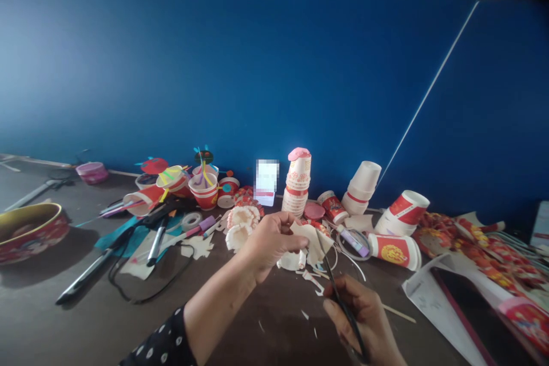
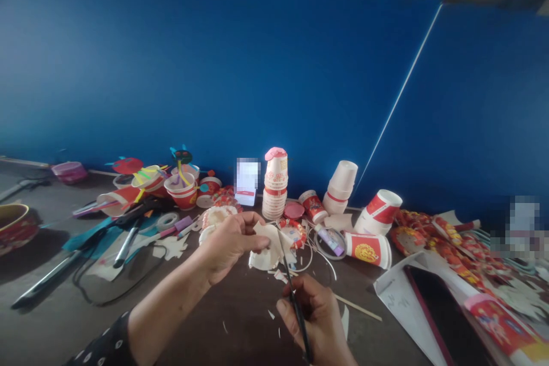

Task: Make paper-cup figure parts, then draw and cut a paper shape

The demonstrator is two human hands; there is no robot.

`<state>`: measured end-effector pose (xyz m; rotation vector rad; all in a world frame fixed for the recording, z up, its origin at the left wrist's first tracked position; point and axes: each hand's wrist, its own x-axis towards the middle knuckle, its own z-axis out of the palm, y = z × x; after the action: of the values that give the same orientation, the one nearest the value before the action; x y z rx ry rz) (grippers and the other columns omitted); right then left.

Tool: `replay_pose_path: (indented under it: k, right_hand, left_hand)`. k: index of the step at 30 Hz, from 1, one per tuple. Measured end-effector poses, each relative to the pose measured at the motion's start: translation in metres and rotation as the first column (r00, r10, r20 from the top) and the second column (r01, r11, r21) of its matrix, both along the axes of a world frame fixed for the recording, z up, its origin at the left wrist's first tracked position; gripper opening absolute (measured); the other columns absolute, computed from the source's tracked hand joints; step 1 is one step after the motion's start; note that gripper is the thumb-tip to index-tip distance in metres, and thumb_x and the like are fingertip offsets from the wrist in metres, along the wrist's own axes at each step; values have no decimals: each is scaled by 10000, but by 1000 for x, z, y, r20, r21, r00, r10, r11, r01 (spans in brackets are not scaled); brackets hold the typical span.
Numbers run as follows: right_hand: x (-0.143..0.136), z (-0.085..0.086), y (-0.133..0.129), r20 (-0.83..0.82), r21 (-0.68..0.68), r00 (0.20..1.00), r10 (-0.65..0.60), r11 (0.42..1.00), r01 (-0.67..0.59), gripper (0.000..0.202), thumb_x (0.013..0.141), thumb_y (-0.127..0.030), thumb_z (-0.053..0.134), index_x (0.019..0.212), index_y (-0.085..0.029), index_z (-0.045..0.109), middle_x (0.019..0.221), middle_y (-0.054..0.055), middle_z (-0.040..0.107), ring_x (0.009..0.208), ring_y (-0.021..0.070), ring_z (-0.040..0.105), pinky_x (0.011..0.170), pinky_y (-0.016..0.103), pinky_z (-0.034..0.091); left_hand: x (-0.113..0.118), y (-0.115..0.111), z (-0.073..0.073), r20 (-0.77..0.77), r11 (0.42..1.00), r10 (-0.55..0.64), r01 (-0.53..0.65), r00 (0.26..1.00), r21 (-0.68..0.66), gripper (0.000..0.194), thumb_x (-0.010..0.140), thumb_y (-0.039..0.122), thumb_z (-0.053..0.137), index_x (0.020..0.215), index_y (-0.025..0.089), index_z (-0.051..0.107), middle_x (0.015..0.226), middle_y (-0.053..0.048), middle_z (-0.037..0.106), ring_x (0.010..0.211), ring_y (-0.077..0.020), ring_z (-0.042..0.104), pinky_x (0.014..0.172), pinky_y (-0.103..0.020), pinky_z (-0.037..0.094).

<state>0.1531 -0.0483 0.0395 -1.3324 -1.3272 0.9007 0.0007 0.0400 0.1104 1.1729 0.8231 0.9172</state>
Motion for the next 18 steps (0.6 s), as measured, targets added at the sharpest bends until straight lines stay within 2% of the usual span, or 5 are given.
replay_pose_path:
  k: [6,13,16,18]
  right_hand:
    - [-2,8,-3,-102,-42,994,33,998,-37,355,664,-516,599,682,-175,501,423,-104,342,315,24,257,320,151,223]
    - [0,11,-3,-95,-41,995,9,999,-13,352,647,-512,615,680,-177,513,415,-107,353,286,20,272,307,144,243]
    - [0,9,-3,-101,-45,995,15,999,-20,367,643,-531,608,674,-179,510,422,-101,362,287,23,269,306,151,242]
    - [0,7,-3,-110,-47,994,27,998,-33,370,646,-535,603,670,-180,503,423,-100,362,289,23,266,307,153,237]
  left_hand:
    - [0,-1,-2,27,998,-39,41,999,-51,253,512,84,668,708,140,517,519,37,541,469,-57,470,477,-183,338]
    - [1,-1,-2,22,980,-147,149,989,-135,252,466,125,717,636,125,530,559,9,568,502,-81,513,522,-212,386]
    - [0,-1,0,1,982,-166,165,986,-88,259,481,200,742,653,123,564,576,6,570,541,-90,521,542,-213,376]
    - [0,-1,1,-21,992,-126,125,992,-22,228,530,261,725,649,126,584,569,15,555,524,-74,486,520,-201,342]
